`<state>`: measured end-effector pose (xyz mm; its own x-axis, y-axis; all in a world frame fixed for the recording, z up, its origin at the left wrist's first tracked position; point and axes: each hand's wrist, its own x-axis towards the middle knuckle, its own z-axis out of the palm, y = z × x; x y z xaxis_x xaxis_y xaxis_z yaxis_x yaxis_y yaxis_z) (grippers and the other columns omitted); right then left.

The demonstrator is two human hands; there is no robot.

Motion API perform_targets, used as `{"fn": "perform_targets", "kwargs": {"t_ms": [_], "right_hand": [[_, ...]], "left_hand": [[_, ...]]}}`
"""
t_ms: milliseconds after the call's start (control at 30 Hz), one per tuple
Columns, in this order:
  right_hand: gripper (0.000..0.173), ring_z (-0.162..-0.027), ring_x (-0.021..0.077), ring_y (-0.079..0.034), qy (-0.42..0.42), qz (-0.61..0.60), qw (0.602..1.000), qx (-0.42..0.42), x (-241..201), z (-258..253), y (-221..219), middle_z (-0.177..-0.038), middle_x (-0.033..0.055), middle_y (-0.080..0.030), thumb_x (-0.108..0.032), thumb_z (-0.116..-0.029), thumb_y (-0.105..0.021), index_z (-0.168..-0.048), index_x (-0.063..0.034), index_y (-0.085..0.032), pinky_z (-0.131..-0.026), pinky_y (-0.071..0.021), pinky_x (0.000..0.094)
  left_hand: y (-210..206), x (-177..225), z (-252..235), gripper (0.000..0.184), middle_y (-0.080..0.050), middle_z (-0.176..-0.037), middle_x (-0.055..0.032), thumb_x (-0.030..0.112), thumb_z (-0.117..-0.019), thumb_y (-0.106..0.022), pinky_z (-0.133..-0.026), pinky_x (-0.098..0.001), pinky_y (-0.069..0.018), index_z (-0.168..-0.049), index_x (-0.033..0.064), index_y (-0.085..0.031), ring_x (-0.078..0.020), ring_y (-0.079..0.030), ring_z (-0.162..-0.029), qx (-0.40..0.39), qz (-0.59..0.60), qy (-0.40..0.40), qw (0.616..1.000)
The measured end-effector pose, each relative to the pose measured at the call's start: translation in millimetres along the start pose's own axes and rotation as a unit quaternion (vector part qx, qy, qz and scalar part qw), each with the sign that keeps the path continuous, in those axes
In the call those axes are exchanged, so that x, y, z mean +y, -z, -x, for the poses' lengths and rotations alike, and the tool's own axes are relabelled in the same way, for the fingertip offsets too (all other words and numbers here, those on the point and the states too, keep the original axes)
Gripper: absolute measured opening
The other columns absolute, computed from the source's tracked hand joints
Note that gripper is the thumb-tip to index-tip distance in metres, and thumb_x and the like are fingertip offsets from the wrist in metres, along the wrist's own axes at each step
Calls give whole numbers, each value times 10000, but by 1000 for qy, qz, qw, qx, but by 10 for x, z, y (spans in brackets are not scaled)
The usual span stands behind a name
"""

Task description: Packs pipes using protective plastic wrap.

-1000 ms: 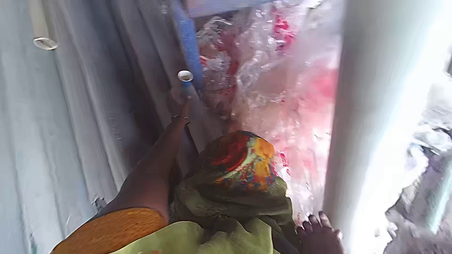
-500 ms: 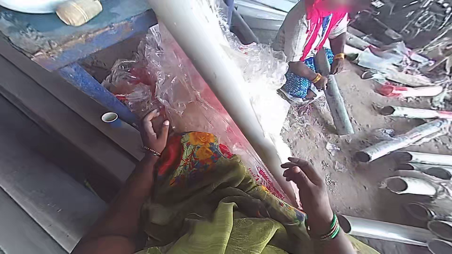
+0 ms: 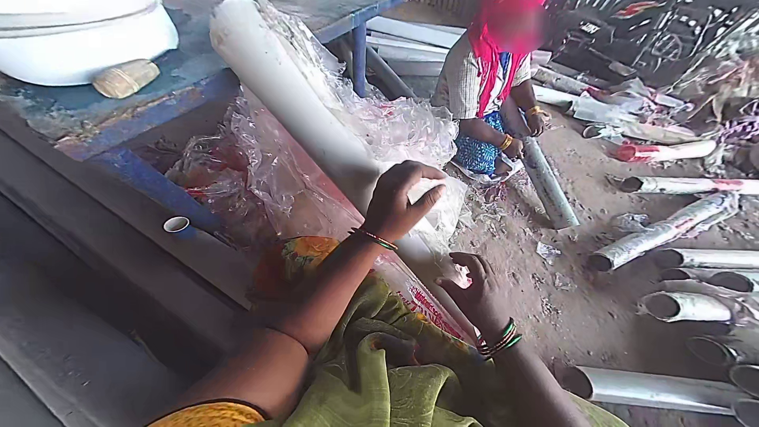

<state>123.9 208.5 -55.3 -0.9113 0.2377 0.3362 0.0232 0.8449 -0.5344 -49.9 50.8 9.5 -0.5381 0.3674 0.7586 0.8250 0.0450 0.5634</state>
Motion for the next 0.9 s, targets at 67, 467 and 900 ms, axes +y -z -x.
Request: {"fn": "perform_targets", "kwargs": {"t_ms": [67, 467, 900], "right_hand": [[551, -1016, 423, -666, 26, 9, 999, 34, 54, 9, -69, -1152, 249, -688, -403, -808, -779, -1171, 4, -703, -800, -535, 553], [412, -955, 328, -656, 83, 22, 993, 84, 203, -87, -299, -1036, 181, -675, -447, -859, -741, -977, -63, -648, -784, -537, 435], [244, -894, 348, -726, 108, 92, 986, 82, 148, -176, -204, -1025, 198, -730, -200, -992, -598, -855, -3, -638, -673, -566, 452]], "left_hand": [[-166, -100, 102, 253, -761, -1054, -118, 237, -973, -630, -1003, -449, -467, -1042, 39, -770, -234, -697, -1039, -4, -39, -45, 998], [90, -341, 117, 243, -759, -1021, -109, 240, -1011, -590, -1172, -546, -267, -996, 74, -767, -228, -674, -1131, 34, -118, -87, 989], [52, -326, 108, 405, -751, -1162, -45, 464, -1032, -509, -1206, -592, -211, -1072, 157, -770, -270, -649, -1223, -71, -293, -43, 953]]}}
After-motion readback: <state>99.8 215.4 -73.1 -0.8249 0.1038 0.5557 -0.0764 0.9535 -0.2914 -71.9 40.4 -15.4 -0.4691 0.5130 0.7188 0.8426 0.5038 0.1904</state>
